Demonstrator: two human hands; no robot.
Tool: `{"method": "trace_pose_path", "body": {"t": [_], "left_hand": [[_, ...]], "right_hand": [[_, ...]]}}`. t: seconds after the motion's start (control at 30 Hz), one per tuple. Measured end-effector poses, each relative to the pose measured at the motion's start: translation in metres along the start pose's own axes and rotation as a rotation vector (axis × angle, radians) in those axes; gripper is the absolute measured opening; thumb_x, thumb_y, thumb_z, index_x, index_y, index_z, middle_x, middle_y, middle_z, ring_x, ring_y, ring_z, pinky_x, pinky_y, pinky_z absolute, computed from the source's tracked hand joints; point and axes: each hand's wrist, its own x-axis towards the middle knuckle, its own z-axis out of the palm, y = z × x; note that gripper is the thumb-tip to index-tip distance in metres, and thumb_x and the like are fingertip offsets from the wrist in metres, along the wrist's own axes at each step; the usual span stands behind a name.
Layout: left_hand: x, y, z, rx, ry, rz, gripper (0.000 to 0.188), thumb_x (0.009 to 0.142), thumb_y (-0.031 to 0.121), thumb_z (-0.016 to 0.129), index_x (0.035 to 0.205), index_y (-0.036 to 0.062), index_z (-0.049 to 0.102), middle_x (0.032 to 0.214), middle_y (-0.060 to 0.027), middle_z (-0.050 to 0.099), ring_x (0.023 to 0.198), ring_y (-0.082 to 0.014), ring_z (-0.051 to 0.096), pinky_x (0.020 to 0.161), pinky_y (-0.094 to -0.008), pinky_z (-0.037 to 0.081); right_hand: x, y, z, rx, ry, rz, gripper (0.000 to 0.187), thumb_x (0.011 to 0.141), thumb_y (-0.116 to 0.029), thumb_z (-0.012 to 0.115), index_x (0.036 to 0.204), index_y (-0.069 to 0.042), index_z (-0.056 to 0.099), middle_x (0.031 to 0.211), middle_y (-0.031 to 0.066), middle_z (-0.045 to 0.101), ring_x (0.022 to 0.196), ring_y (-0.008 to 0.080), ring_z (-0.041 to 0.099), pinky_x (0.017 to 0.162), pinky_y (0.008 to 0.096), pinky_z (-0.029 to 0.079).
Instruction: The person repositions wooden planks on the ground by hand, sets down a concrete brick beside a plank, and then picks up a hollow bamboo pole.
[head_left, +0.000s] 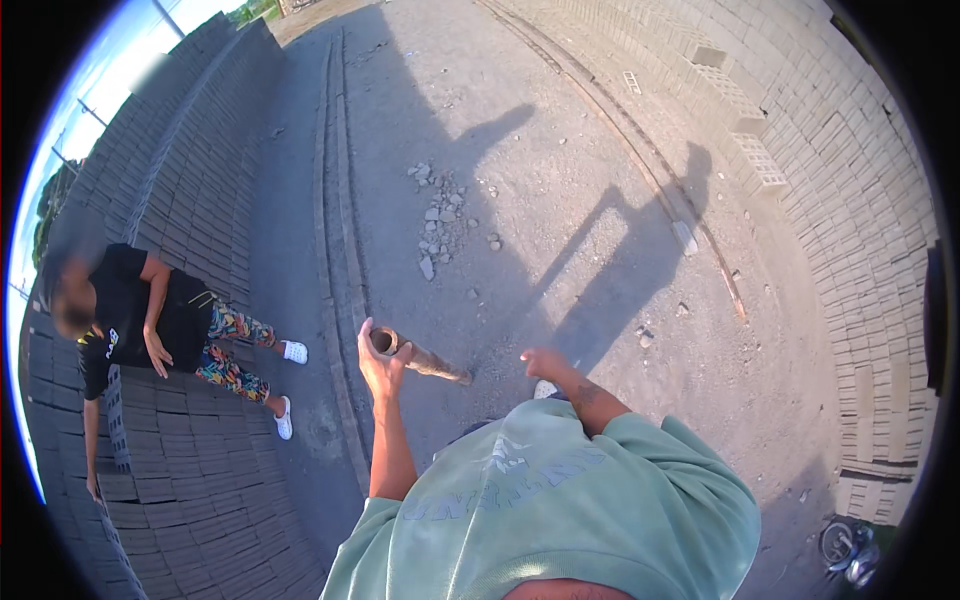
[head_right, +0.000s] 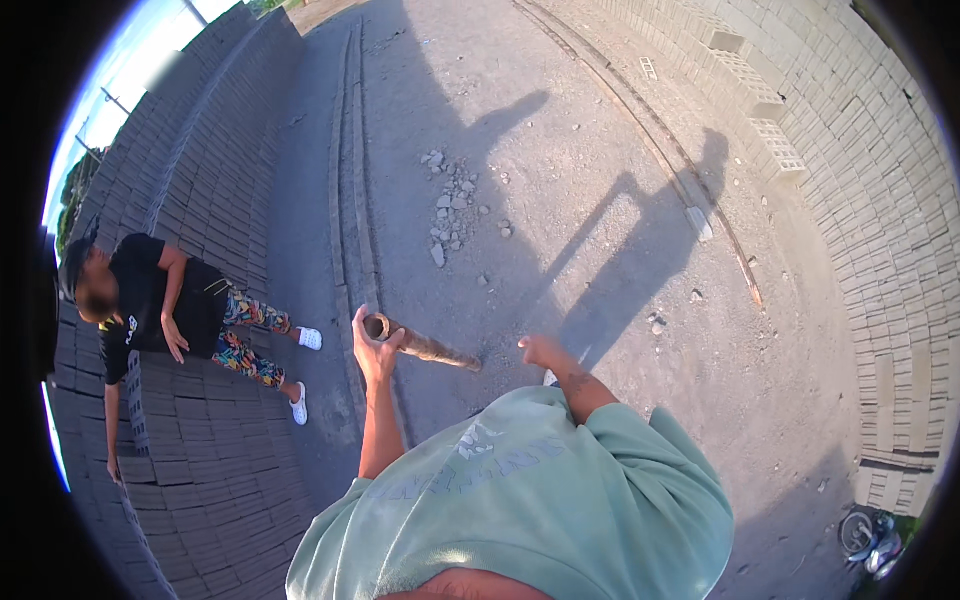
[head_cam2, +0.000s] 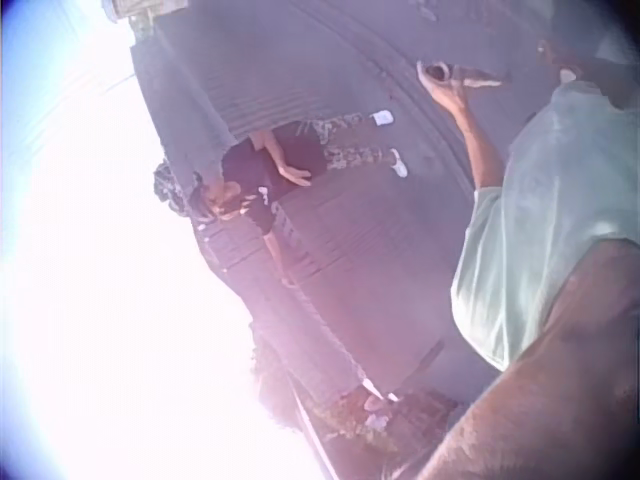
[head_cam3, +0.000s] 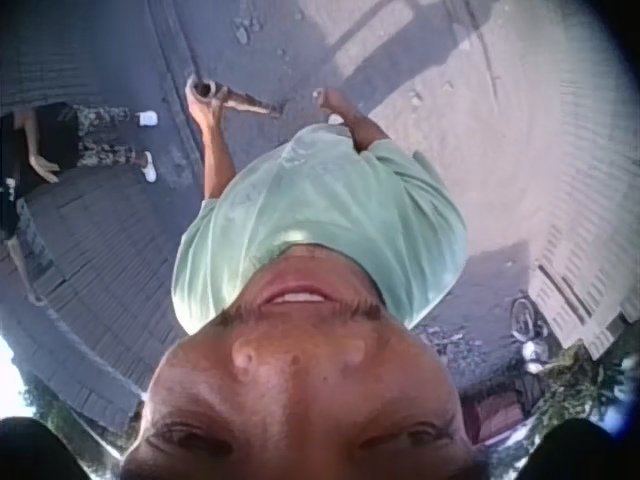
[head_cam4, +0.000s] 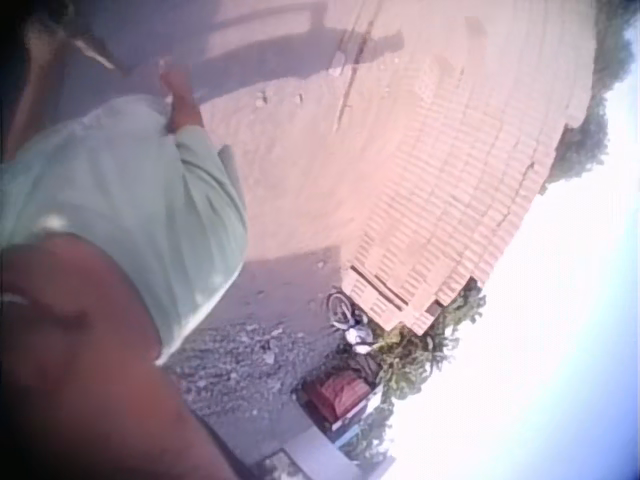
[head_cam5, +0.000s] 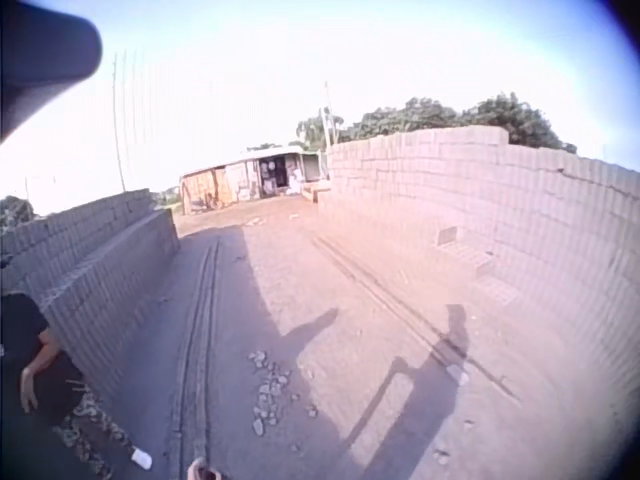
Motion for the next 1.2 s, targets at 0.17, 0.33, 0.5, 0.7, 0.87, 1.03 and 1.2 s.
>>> {"method": "trace_pose_path", "body": {"t": [0.17, 0.33, 0.5, 0.7, 0.87, 1.03, 1.2], "left_hand": [[0.024, 0.010, 0.058, -0.098, 0.234, -0.061, 0.081, 0.060, 0.026, 0.076, 0.129, 0.0025, 0.040, 0.111, -0.0163, 0.057, 0.100, -0.0288, 0.058, 0.088, -0.0373, 0.045], [0.079, 0.020, 0.143, -0.183, 0.036, -0.015, 0.058, 0.062, 0.025, 0.074, 0.109, 0.0002, 0.053, 0.101, -0.0124, 0.062, 0.093, -0.0229, 0.061, 0.083, -0.0340, 0.046], [0.156, 0.042, 0.241, -0.121, -0.144, -0.025, 0.055, 0.060, 0.026, 0.074, 0.104, 0.0014, 0.053, 0.097, -0.0108, 0.063, 0.091, -0.0245, 0.061, 0.082, -0.0360, 0.046], [0.241, 0.015, 0.363, 0.205, -0.224, 0.044, 0.047, 0.060, 0.030, 0.072, 0.098, 0.0092, 0.054, 0.092, -0.0097, 0.063, 0.090, -0.0294, 0.059, 0.083, -0.0439, 0.037], [0.256, 0.009, 0.362, 0.403, -0.239, -0.144, 0.053, 0.059, 0.029, 0.075, 0.104, 0.0116, 0.054, 0.096, -0.0073, 0.064, 0.096, -0.0273, 0.059, 0.089, -0.0427, 0.034], [0.278, 0.019, 0.363, 0.346, -0.181, -0.301, 0.052, 0.059, 0.028, 0.075, 0.105, 0.0151, 0.054, 0.098, -0.0059, 0.062, 0.101, -0.0239, 0.056, 0.091, -0.0425, 0.031], [0.255, 0.039, 0.328, 0.387, 0.168, -0.561, 0.050, 0.060, 0.027, 0.075, 0.104, 0.0146, 0.054, 0.097, -0.0062, 0.061, 0.100, -0.0241, 0.055, 0.090, -0.0422, 0.031]], "right_hand": [[-0.092, 0.141, -0.122, 0.141, 0.245, 0.526, 0.040, 0.057, -0.027, 0.079, 0.093, -0.011, 0.070, 0.077, 0.0125, 0.067, 0.074, 0.0268, 0.064, 0.071, 0.0363, 0.051], [-0.168, 0.236, -0.161, 0.149, 0.308, 0.896, 0.037, 0.058, -0.021, 0.080, 0.092, -0.011, 0.071, 0.077, 0.0107, 0.069, 0.074, 0.0216, 0.067, 0.070, 0.0321, 0.052], [-0.126, 0.247, -0.158, 0.359, 0.291, 0.915, 0.033, 0.063, -0.023, 0.077, 0.092, -0.010, 0.071, 0.077, 0.0094, 0.070, 0.072, 0.0177, 0.067, 0.068, 0.0297, 0.052], [0.014, 0.243, -0.172, 0.663, 0.393, 0.880, 0.032, 0.073, -0.031, 0.066, 0.093, -0.006, 0.070, 0.083, 0.0115, 0.069, 0.084, 0.0213, 0.066, 0.076, 0.0327, 0.050], [0.159, 0.225, -0.284, 0.355, 0.487, 0.804, 0.034, 0.076, -0.025, 0.066, 0.098, 0.001, 0.067, 0.090, 0.0160, 0.068, 0.086, 0.0224, 0.065, 0.076, 0.0299, 0.049], [0.225, 0.329, -0.360, 0.254, 0.490, 0.661, 0.028, 0.072, -0.021, 0.069, 0.087, 0.003, 0.067, 0.079, 0.0156, 0.067, 0.073, 0.0227, 0.064, 0.069, 0.0339, 0.050], [0.366, 0.380, -0.426, -0.101, 0.072, 0.349, 0.028, 0.070, -0.020, 0.071, 0.087, 0.003, 0.066, 0.078, 0.0132, 0.067, 0.070, 0.0209, 0.063, 0.067, 0.0330, 0.050]]}}
